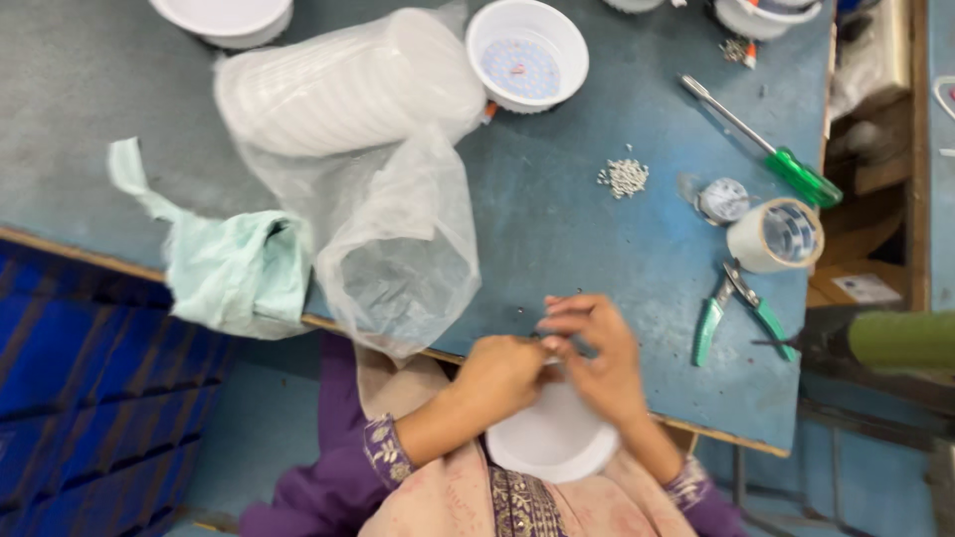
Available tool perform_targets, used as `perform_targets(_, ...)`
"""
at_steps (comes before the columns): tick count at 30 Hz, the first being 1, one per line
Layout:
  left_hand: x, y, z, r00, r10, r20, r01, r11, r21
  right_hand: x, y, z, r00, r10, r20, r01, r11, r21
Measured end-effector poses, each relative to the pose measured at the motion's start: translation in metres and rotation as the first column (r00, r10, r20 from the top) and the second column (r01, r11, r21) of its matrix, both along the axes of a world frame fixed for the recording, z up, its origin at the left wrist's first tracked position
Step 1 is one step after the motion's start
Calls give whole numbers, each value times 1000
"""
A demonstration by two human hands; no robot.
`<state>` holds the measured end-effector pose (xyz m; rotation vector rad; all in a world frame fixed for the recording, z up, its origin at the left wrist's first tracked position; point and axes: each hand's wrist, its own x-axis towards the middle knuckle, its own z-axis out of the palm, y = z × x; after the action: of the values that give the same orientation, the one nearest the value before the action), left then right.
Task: The person assembles small LED light modules by inserting components into white plastic housings and securing them with a green electric screwdriver. They repeatedly pick up housings, insert parts, and tighten screws, then place the finished units into a blue crate.
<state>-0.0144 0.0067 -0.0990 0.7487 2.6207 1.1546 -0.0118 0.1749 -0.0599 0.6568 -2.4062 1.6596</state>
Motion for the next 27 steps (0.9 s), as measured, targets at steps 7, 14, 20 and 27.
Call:
perform_targets(7, 16, -7, 14, 996, 94, -4, -89, 959, 270, 4, 60, -18, 980, -87, 178, 119, 977, -179)
perform_targets(14, 5, -23, 39, 969, 244, -35, -217, 910, 354, 2, 73, -55, 858, 125, 497, 61, 938, -341)
perform_targets(20, 0, -28, 36, 961, 275, 25, -270, 915, 300, 11, 55, -58, 816, 35, 577, -97, 992, 77)
perform_targets(27, -3, -30, 24, 940, 342, -20, -319, 896, 310, 0, 37, -62, 847, 19, 531, -76, 993, 86)
